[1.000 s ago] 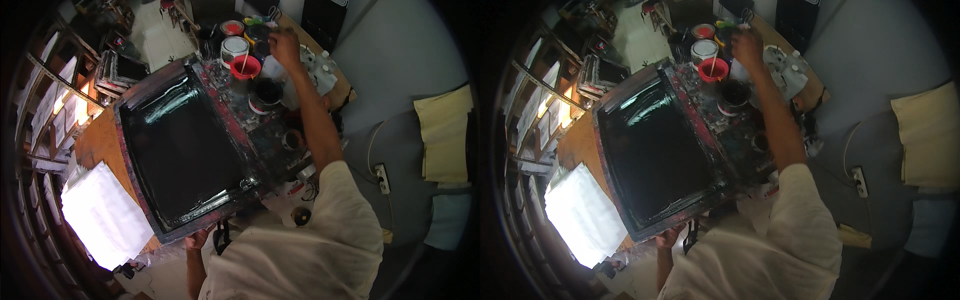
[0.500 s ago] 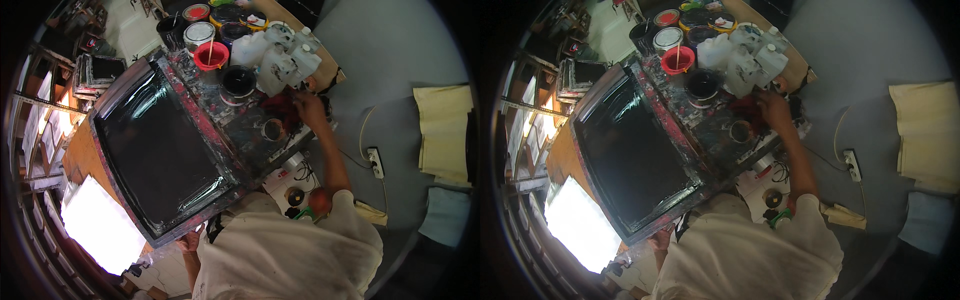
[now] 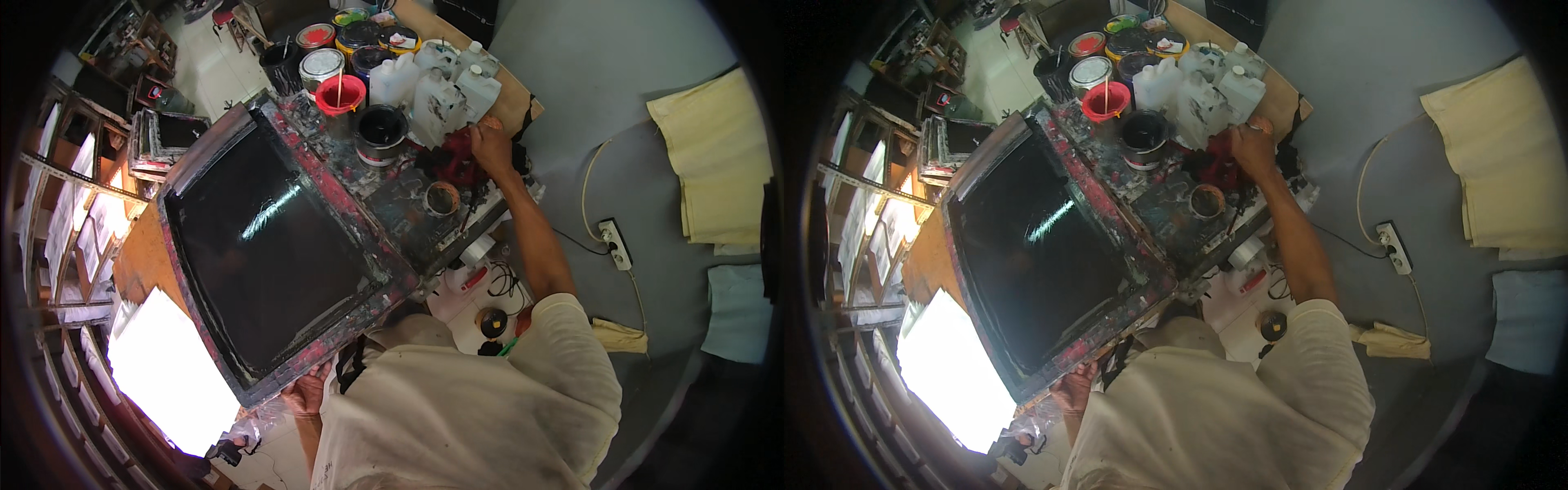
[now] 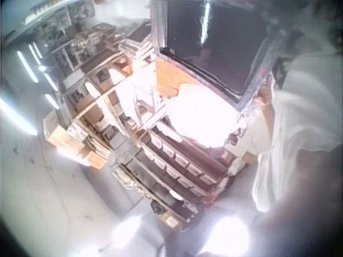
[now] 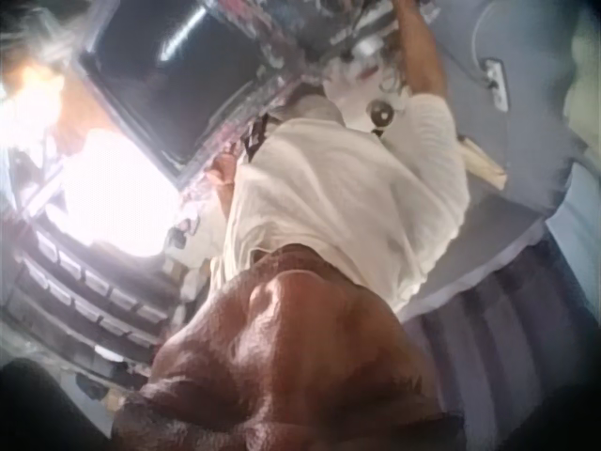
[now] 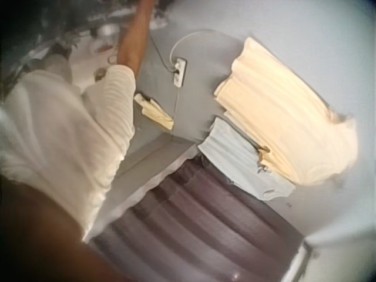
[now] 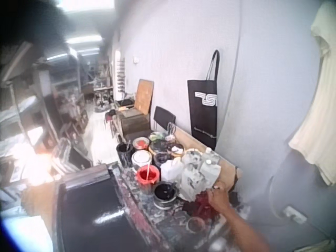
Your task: The person cleans and wipes a screen printing frame on a workbench with a cloth and a spray bottle, then lifts the frame to check the fabric underneath.
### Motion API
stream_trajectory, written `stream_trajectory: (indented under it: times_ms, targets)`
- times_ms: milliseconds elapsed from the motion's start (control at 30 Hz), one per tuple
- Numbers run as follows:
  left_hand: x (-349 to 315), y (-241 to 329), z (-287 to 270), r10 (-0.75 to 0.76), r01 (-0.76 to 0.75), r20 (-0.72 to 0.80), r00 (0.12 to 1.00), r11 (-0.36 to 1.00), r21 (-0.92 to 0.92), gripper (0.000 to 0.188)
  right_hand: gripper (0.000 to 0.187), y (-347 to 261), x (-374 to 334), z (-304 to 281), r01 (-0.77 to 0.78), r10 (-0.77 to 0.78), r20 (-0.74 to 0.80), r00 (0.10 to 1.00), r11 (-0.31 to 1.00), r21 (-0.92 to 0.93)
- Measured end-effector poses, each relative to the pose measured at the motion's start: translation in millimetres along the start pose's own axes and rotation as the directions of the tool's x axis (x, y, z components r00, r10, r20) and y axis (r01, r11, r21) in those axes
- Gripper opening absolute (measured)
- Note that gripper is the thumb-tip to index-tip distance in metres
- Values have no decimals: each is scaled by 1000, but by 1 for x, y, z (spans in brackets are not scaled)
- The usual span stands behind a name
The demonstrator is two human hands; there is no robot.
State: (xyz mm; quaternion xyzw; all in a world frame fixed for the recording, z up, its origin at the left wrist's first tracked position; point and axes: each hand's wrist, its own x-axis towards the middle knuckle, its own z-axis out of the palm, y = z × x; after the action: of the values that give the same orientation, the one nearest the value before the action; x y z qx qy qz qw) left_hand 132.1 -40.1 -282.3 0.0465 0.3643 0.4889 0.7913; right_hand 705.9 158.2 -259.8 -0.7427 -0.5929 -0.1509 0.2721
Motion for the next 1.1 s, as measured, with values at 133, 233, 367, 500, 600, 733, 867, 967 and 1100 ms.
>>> stream_trajectory:
  times_ms: [133,233,367,500,600,733,867,967,1100]
  targets:
    - [-8,16,3,71,-69,158,985,997,-20,60,30,-30,25,-40,-221,308,-191,932,901,374]
    - [-11,32,14,131,-129,212,969,991,-22,58,30,-34,42,-69,-120,370,-351,860,816,566]
    - [-13,69,20,231,-235,266,936,972,-17,53,29,-87,39,-119,-208,654,-31,756,284,936]
    - [-23,100,63,300,-325,365,881,946,6,23,33,-166,4,-149,-200,686,234,689,-130,971]
    - [-20,120,89,339,-387,477,811,922,3,33,35,-160,-40,-97,-328,705,258,661,-38,944]
    - [-13,137,104,375,-458,559,740,889,9,41,41,-204,-121,-14,-519,580,78,811,651,554]
    - [-13,141,105,354,-425,575,738,905,-11,44,51,-223,-209,46,-166,155,132,979,984,71]
    - [-20,141,108,370,-432,511,776,902,2,46,38,-247,-232,54,-42,-86,361,929,942,334]
    - [-20,142,107,404,-462,457,792,886,18,42,17,-272,-203,33,-160,1,308,951,855,493]
